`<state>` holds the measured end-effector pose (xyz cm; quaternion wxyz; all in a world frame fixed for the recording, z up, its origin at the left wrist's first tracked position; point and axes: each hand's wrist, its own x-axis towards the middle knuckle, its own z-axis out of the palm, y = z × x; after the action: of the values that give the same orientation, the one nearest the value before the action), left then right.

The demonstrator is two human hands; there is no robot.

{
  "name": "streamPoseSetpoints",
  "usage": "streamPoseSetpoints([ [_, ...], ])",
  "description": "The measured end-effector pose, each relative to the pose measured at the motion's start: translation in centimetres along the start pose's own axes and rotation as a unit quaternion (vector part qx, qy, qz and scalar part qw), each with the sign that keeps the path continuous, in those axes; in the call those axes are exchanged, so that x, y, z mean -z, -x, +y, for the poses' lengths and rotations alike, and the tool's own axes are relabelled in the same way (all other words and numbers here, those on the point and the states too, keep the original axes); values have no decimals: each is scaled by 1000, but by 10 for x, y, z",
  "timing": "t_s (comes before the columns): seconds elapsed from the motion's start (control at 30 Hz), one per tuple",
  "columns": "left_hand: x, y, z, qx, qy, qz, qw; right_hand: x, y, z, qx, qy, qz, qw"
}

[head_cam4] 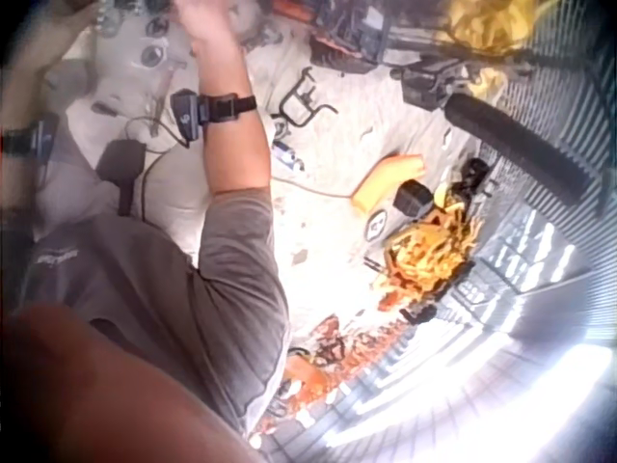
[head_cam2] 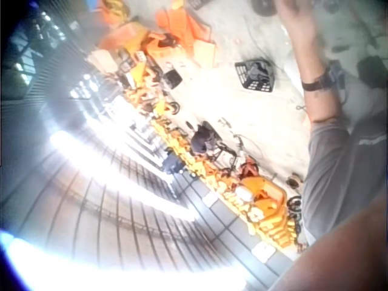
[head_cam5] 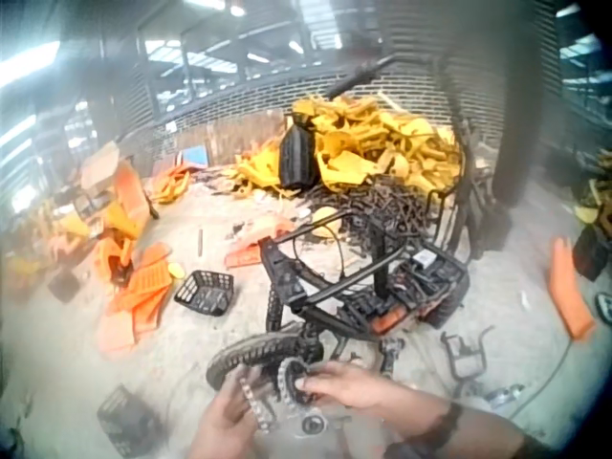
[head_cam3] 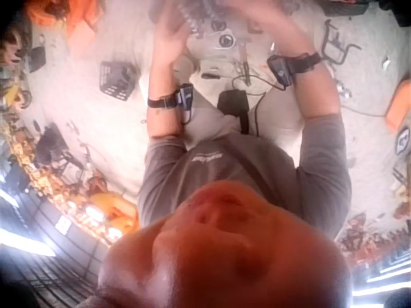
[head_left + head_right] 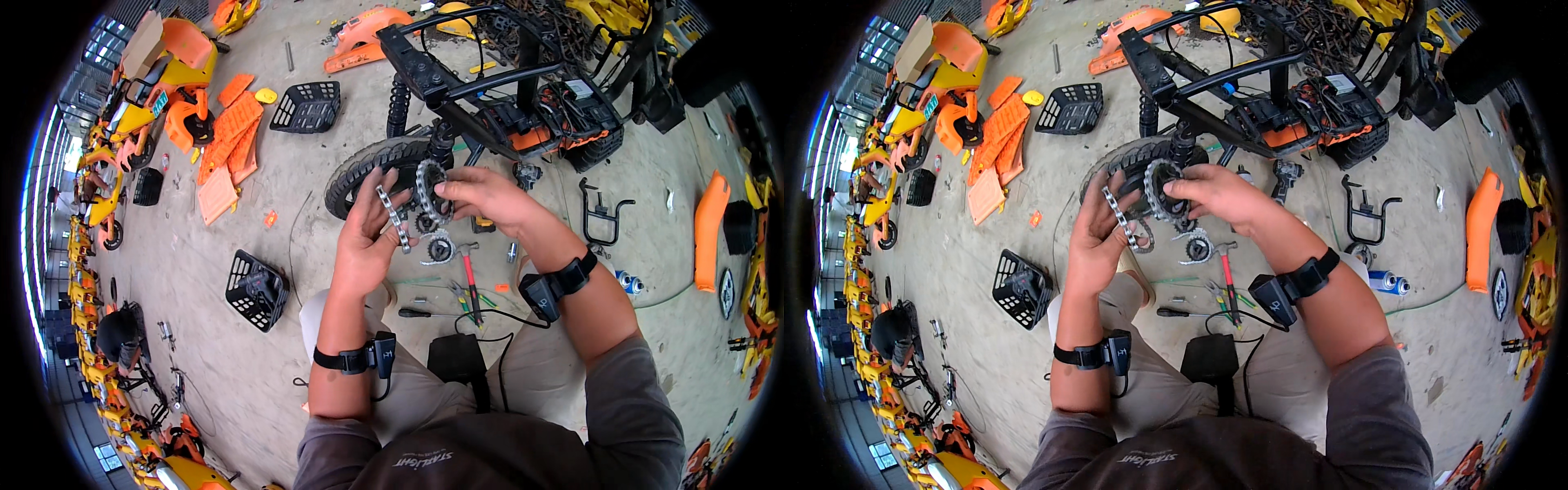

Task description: The person holds a motorcycle wheel sprocket and uses a tool to remove a metal ring and chain. They manipulate the sprocket and chain assembly by hand while working on the floor of a motorcycle shop.

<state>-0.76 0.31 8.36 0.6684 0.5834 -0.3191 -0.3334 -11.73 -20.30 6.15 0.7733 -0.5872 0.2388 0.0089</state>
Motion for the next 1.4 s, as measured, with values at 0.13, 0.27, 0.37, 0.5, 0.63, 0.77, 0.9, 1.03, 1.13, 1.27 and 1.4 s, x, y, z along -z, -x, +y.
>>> streamPoseSetpoints([
  [0.13,5,-2,-2,-36,-26,11,999,-2,-2,6,-8,5,-45,999],
  [0.27,5,-4,-5,-36,-28,7,999,-9,4,-4,-13,1,-88,996],
  [0.37,7,-8,-11,-27,-38,-25,999,-8,-1,1,-26,-10,-95,995],
  [0.5,4,-11,-15,-42,-38,-20,998,-12,-9,7,-47,-16,-98,994],
  [0.63,2,-16,-14,-41,-88,-16,995,-17,-11,7,-67,-46,-111,990],
  [0.77,6,-24,-15,-39,-141,-7,989,-21,-15,1,-67,-73,-98,990],
  [0.9,3,-29,-16,-52,-111,-14,992,-14,-22,1,-77,-90,-146,982],
  [1.03,5,-27,-10,-32,-106,-16,994,-18,-26,1,-81,-109,-164,977],
  [1.13,5,-26,-13,-41,-92,-18,995,-21,-26,4,-83,-122,-166,975],
  [1.27,3,-23,-11,-32,-114,-19,993,-21,-20,5,-85,-140,-166,972],
  [1.4,5,-23,-15,-66,-154,-28,986,-22,-20,10,-97,-147,-161,971],
])
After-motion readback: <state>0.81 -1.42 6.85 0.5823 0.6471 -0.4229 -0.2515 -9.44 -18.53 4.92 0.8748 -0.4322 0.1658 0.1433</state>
